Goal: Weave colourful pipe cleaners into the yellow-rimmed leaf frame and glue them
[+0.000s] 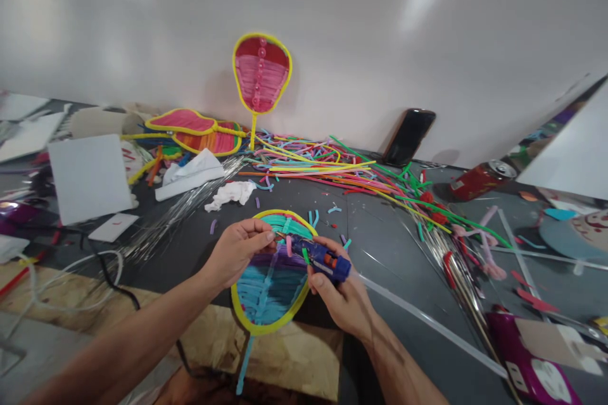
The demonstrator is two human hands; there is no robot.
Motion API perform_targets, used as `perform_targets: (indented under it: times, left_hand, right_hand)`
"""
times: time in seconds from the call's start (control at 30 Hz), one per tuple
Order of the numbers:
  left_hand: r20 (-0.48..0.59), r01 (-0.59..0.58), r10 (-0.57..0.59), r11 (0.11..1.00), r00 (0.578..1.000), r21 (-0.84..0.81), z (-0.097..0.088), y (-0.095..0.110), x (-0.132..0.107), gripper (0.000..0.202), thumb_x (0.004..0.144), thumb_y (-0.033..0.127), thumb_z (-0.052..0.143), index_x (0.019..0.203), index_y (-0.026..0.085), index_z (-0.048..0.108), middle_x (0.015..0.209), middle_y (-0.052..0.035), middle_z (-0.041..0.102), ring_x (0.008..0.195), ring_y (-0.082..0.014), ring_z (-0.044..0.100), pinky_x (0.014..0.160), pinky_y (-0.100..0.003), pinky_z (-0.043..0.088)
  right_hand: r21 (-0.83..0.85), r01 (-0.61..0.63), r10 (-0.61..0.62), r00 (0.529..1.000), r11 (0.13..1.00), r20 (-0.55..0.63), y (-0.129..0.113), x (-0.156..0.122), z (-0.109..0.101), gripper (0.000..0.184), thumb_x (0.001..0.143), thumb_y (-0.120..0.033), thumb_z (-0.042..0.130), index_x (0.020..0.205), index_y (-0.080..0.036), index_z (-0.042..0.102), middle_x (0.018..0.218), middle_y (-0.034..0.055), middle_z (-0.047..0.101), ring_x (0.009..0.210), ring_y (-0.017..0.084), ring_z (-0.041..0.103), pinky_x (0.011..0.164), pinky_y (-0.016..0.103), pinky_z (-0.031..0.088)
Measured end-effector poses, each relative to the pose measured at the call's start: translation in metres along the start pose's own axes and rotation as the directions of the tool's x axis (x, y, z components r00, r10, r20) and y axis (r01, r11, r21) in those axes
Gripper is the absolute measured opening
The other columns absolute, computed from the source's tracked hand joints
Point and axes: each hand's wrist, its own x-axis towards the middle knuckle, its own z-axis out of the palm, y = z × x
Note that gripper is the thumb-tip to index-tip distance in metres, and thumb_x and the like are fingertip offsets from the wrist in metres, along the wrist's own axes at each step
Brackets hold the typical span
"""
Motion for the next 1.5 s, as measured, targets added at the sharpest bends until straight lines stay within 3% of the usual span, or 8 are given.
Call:
perform_targets:
  times: [0.57, 0.87, 1.03, 1.17, 1.23, 1.3, 1.4, 1.5]
  left_hand:
    - [0.005, 0.014, -0.014, 1.000, 1.000, -0.019, 0.002, 0.003, -0.001, 0.023, 0.063, 0.031, 0.080, 0.069, 0.013, 0.067, 0.060, 0.0002, 0.066, 0.057, -0.0091, 0.061, 0.059, -0.020, 0.051]
    - [-0.017, 0.017, -0.017, 1.000, 1.000, 0.009, 0.000, 0.004, -0.001, 0.025, 0.063, 0.033, 0.079, 0.071, 0.013, 0.066, 0.062, -0.0006, 0.068, 0.058, -0.0093, 0.061, 0.060, -0.020, 0.051]
    - [-0.019, 0.026, -0.024, 0.998, 1.000, 0.062, -0.001, 0.009, 0.002, 0.029, 0.062, 0.037, 0.079, 0.073, 0.013, 0.066, 0.068, -0.0027, 0.070, 0.057, -0.0100, 0.061, 0.059, -0.022, 0.050]
    - [-0.035, -0.081, 0.093, 0.962, 0.995, 0.259, -0.007, 0.014, 0.005, 0.027, 0.068, 0.039, 0.072, 0.075, 0.014, 0.066, 0.068, -0.0026, 0.069, 0.058, -0.0111, 0.060, 0.059, -0.023, 0.049]
    - [-0.046, -0.147, 0.184, 0.891, 0.982, 0.430, -0.011, 0.016, 0.007, 0.024, 0.072, 0.038, 0.067, 0.076, 0.015, 0.066, 0.064, -0.0009, 0.067, 0.059, -0.0122, 0.061, 0.058, -0.023, 0.048]
    - [-0.012, -0.215, 0.290, 0.734, 0.957, 0.644, -0.013, 0.017, 0.011, 0.021, 0.077, 0.037, 0.062, 0.079, 0.016, 0.066, 0.066, 0.0004, 0.067, 0.061, -0.0130, 0.062, 0.058, -0.022, 0.047]
    - [0.215, -0.352, 0.422, 0.280, 0.881, 0.893, -0.010, 0.018, 0.019, 0.017, 0.085, 0.029, 0.054, 0.084, 0.020, 0.067, 0.078, 0.0011, 0.072, 0.070, -0.0140, 0.065, 0.064, -0.022, 0.047]
    - [0.465, -0.458, 0.427, -0.127, 0.775, 0.880, -0.007, 0.014, 0.029, 0.019, 0.090, 0.026, 0.049, 0.089, 0.020, 0.067, 0.089, -0.0012, 0.074, 0.082, -0.0165, 0.067, 0.072, -0.025, 0.048]
  right_hand:
    - [0.046, -0.054, 0.055, 0.998, 0.997, -0.016, 0.003, -0.002, 0.001, 0.049, 0.088, -0.042, 0.059, 0.128, -0.027, 0.036, 0.072, -0.0022, 0.057, 0.054, 0.010, 0.050, 0.052, 0.024, 0.044]
    - [-0.157, 0.064, -0.063, 0.998, 0.985, 0.011, 0.001, -0.001, -0.004, 0.046, 0.091, -0.039, 0.054, 0.131, -0.026, 0.038, 0.071, -0.0012, 0.055, 0.057, 0.012, 0.053, 0.055, 0.027, 0.046]
    - [-0.092, 0.050, -0.061, 0.991, 0.994, -0.116, -0.003, 0.001, -0.006, 0.045, 0.090, -0.043, 0.055, 0.129, -0.025, 0.039, 0.071, -0.0009, 0.058, 0.054, 0.012, 0.053, 0.051, 0.026, 0.046]
    - [-0.022, 0.091, -0.093, 0.967, 0.996, -0.238, -0.012, 0.007, -0.010, 0.039, 0.090, -0.043, 0.055, 0.120, -0.024, 0.041, 0.068, -0.0026, 0.058, 0.052, 0.012, 0.053, 0.049, 0.026, 0.045]
    - [-0.033, 0.099, -0.105, 0.952, 0.994, -0.289, -0.016, 0.010, -0.013, 0.029, 0.090, -0.042, 0.055, 0.109, -0.023, 0.045, 0.064, -0.0037, 0.056, 0.050, 0.012, 0.052, 0.048, 0.025, 0.044]
    - [-0.058, 0.102, -0.115, 0.937, 0.993, -0.329, -0.018, 0.013, -0.016, 0.022, 0.091, -0.042, 0.054, 0.097, -0.022, 0.046, 0.062, -0.0041, 0.055, 0.050, 0.011, 0.051, 0.048, 0.025, 0.043]
    - [-0.064, 0.100, -0.116, 0.932, 0.993, -0.344, -0.018, 0.014, -0.018, 0.025, 0.090, -0.045, 0.054, 0.095, -0.022, 0.046, 0.062, -0.0038, 0.054, 0.050, 0.012, 0.050, 0.048, 0.026, 0.042]
    - [-0.045, 0.085, -0.095, 0.939, 0.995, -0.332, -0.017, 0.013, -0.019, 0.034, 0.089, -0.047, 0.054, 0.109, -0.021, 0.044, 0.063, -0.0040, 0.054, 0.051, 0.013, 0.050, 0.048, 0.027, 0.042]
